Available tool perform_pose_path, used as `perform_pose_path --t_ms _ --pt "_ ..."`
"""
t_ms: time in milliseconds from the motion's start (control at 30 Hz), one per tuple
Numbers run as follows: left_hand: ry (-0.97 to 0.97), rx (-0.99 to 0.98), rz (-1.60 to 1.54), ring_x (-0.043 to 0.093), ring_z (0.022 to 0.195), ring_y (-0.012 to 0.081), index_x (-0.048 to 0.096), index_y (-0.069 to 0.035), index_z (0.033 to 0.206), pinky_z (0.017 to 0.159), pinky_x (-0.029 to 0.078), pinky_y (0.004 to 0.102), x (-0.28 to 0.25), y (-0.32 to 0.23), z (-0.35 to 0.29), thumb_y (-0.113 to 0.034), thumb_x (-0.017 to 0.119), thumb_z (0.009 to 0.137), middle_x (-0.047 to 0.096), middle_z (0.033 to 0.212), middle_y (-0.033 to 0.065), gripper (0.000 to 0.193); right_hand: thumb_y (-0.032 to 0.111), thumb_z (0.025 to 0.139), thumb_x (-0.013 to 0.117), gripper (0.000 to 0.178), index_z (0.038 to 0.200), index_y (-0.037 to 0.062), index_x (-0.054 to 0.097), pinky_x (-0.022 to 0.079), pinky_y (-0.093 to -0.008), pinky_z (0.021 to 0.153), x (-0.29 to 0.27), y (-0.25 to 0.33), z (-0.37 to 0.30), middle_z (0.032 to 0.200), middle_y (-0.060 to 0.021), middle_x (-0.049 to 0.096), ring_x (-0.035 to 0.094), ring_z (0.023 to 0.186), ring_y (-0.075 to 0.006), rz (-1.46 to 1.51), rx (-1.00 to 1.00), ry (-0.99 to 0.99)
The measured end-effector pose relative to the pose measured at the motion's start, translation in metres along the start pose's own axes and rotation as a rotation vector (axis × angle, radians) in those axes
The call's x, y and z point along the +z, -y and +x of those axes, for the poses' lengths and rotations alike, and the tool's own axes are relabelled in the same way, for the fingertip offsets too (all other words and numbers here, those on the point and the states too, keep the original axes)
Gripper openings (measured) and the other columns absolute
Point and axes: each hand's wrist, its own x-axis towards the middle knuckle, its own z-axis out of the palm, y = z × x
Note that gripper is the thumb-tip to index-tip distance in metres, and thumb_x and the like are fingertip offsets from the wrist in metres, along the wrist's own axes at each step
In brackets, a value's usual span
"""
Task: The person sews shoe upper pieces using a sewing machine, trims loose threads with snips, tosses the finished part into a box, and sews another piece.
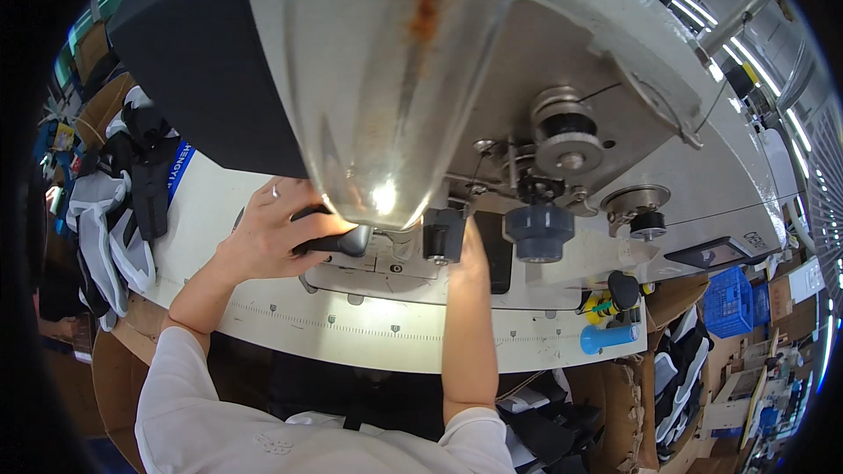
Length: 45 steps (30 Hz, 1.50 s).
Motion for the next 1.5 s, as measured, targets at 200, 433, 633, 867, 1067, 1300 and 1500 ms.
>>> perform_pose_path --t_ms 200,433,633,867,1067,1300,1500 --pt "-0.064 -0.452 -0.087 0.061 0.079 0.0189 0.059 -0.008 0.110 0.065 0.051 0.0292 -0.003 0.018 -0.005 -0.001 0.070 0.070 0.061 0.104 0.0064 0.042 0.008 0.090 0.058 0.013 0.088 -0.0035 0.061 0.048 -0.0303 0.070 0.023 0.007 0.004 0.089 -0.0102 0.061 0.059 0.079 -0.0186 -0.152 -0.240 -0.233" --pt "-0.434 -0.694 -0.772 0.057 0.075 0.0031 0.054 -0.004 0.105 0.055 0.046 0.0182 -0.063 0.030 -0.003 -0.011 0.064 0.082 0.061 0.104 0.0024 0.026 0.013 0.084 0.068 0.023 0.098 -0.0035 0.060 0.049 -0.0344 0.073 0.210 0.034 -0.046 0.092 -0.0135 0.064 0.061 0.083 -0.0248 -1.152 -1.027 -0.037" --pt "-0.371 -0.755 -0.977 0.052 0.059 0.0011 0.054 -0.006 0.092 0.042 0.040 0.0178 -0.086 0.032 -0.016 -0.021 0.063 0.089 0.059 0.089 0.0020 0.018 0.008 0.074 0.073 0.038 0.110 0.0037 0.061 0.046 -0.0340 0.079 0.233 0.029 -0.021 0.101 -0.0083 0.063 0.059 0.089 -0.0244 -1.254 -0.659 0.057" --pt "-0.137 -0.155 -0.200 0.056 0.089 0.0213 0.068 0.000 0.092 0.078 0.043 0.0335 -0.103 0.031 -0.013 -0.028 0.055 0.090 0.068 0.086 0.0087 0.031 0.024 0.074 0.078 0.029 0.084 0.0013 0.063 0.044 -0.0337 0.054 0.226 0.061 -0.058 0.070 -0.0085 0.060 0.055 0.058 -0.0259 -1.042 -0.301 0.213" --pt "0.212 -0.642 -0.701 0.061 0.085 0.0144 0.063 0.004 0.107 0.078 0.048 0.0292 -0.052 0.007 -0.003 -0.022 0.073 0.081 0.067 0.098 0.0095 0.037 0.019 0.079 0.078 0.024 0.077 -0.0015 0.065 0.045 -0.0252 0.055 0.196 0.075 -0.088 0.068 -0.0071 0.066 0.058 0.058 -0.0117 -0.742 -0.018 0.044" --pt "-0.052 -0.723 -0.754 0.058 0.078 0.0119 0.064 0.004 0.106 0.072 0.047 0.0264 0.024 0.022 0.002 -0.018 0.068 0.089 0.066 0.089 0.0065 0.029 0.015 0.083 0.075 0.021 0.086 -0.0047 0.069 0.044 -0.0220 0.059 0.177 0.066 -0.078 0.070 -0.0029 0.067 0.056 0.066 -0.0051 -0.691 -0.087 -0.264" --pt "-0.132 -0.669 -0.587 0.059 0.078 0.0126 0.066 0.004 0.091 0.070 0.048 0.0284 0.037 0.038 0.012 -0.004 0.065 0.083 0.067 0.088 0.0076 0.011 0.017 0.080 0.078 0.021 0.086 -0.0031 0.073 0.037 -0.0224 0.051 0.174 0.052 -0.058 0.058 0.0023 0.060 0.044 0.055 -0.0028 -0.788 -0.145 -0.455"
